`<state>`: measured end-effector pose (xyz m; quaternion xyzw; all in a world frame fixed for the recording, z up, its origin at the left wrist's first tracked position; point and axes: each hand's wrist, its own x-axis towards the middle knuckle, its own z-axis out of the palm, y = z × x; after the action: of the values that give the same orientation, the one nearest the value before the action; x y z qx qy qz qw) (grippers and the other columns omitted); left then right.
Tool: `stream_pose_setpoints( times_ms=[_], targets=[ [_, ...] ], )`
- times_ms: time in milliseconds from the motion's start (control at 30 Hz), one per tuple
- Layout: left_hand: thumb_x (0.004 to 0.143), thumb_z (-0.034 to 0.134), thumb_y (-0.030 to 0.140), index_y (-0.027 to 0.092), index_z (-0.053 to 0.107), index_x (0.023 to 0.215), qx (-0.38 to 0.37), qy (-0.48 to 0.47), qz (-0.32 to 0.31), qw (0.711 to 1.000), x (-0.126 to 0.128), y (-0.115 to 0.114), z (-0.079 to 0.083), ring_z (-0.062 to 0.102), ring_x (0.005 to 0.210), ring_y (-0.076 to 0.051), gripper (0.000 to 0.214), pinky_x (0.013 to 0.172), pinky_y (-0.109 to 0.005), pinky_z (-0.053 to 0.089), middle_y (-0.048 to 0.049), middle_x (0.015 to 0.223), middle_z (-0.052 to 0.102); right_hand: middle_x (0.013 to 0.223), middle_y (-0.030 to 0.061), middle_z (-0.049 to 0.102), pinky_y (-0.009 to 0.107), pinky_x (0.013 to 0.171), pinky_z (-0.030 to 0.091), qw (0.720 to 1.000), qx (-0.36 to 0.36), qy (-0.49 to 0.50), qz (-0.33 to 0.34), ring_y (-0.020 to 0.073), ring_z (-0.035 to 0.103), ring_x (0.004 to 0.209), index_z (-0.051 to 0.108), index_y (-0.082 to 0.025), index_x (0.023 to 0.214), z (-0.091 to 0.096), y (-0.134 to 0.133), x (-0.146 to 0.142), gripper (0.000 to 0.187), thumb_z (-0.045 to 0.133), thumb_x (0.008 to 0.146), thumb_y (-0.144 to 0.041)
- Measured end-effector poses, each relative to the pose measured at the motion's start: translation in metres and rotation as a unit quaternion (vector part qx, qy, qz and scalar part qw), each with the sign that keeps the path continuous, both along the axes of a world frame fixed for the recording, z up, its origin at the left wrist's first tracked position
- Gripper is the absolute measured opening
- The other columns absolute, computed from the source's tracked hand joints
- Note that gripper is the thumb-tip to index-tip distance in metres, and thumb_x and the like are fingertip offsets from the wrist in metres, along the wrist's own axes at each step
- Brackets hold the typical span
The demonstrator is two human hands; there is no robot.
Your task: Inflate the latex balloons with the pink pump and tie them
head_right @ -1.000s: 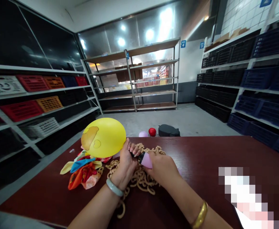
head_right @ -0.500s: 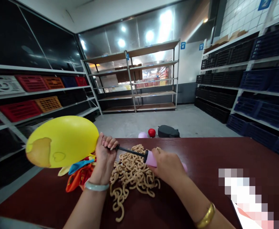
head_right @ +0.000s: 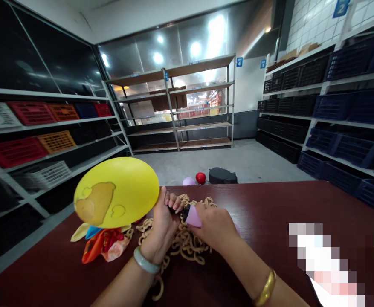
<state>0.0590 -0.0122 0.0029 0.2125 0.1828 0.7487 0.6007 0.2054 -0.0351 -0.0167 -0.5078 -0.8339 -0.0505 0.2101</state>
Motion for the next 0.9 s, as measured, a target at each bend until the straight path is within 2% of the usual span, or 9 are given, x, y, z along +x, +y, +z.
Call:
stream_pose_setpoints(
  times_ms=[100,267,367,467,600,767,900],
  targets=[
    [0.088,0.056,0.036,0.018,0.028,0.054,-0.018,-0.002,0.011,1.0,-0.028,0.008,0.007,0.027,0.033,-0.007,0.047,0.036,-0.022,0.019,0.0062,0.041,0.027,0.101,0.0073,0.068,0.033,0.067,0.042,1.0,-0.015,0.006,0.009,0.0258,0.065,0.087,0.055,-0.023,0.11,-0.002,0.004,0.003,0.042,0.054,0.081,-0.054],
    [0.089,0.055,0.028,0.018,0.027,0.056,0.035,-0.023,0.05,0.998,-0.087,0.012,0.027,0.028,0.034,-0.007,0.044,0.036,-0.021,0.022,0.0073,0.041,0.028,0.097,0.0044,0.069,0.033,0.064,0.042,0.999,-0.026,-0.012,0.02,0.0255,0.066,0.084,0.057,-0.026,0.106,0.001,0.013,0.015,0.042,0.054,0.08,-0.058],
    [0.089,0.054,0.027,0.019,0.025,0.056,0.052,-0.028,0.068,0.996,-0.1,0.009,0.034,0.029,0.033,-0.007,0.044,0.036,-0.021,0.022,0.0071,0.041,0.027,0.098,0.0056,0.069,0.033,0.064,0.043,1.0,-0.011,-0.02,0.021,0.0257,0.066,0.083,0.056,-0.024,0.109,0.003,0.016,0.02,0.044,0.055,0.08,-0.056],
    [0.088,0.056,0.028,0.019,0.025,0.057,0.066,-0.026,0.072,0.995,-0.09,0.007,0.032,0.029,0.034,-0.007,0.045,0.037,-0.021,0.022,0.0072,0.042,0.027,0.101,0.0086,0.069,0.035,0.064,0.044,0.999,0.011,-0.03,0.013,0.0266,0.067,0.082,0.056,-0.021,0.112,0.004,0.015,0.021,0.046,0.056,0.079,-0.052],
    [0.087,0.058,0.034,0.018,0.025,0.057,0.044,-0.022,0.055,0.997,-0.056,0.006,0.021,0.028,0.035,-0.006,0.047,0.037,-0.021,0.02,0.0072,0.043,0.026,0.103,0.0121,0.068,0.035,0.063,0.045,0.999,0.027,-0.037,0.007,0.0269,0.067,0.08,0.056,-0.018,0.114,0.001,0.009,0.015,0.046,0.056,0.079,-0.05],
    [0.087,0.058,0.04,0.018,0.029,0.057,0.011,0.0,0.019,1.0,-0.007,-0.005,0.006,0.028,0.037,-0.006,0.047,0.038,-0.021,0.022,0.0064,0.045,0.027,0.103,0.0118,0.068,0.033,0.066,0.046,1.0,0.02,-0.021,0.009,0.0258,0.066,0.086,0.054,-0.018,0.114,-0.001,0.002,0.006,0.044,0.055,0.082,-0.047],
    [0.087,0.058,0.041,0.018,0.03,0.055,0.007,-0.001,0.008,1.0,0.012,-0.011,0.001,0.03,0.039,-0.007,0.048,0.04,-0.022,0.026,0.0056,0.046,0.029,0.108,0.0129,0.067,0.032,0.07,0.045,1.0,0.005,-0.021,0.001,0.0251,0.065,0.089,0.052,-0.018,0.116,-0.002,0.001,0.003,0.044,0.056,0.082,-0.046]
  ],
)
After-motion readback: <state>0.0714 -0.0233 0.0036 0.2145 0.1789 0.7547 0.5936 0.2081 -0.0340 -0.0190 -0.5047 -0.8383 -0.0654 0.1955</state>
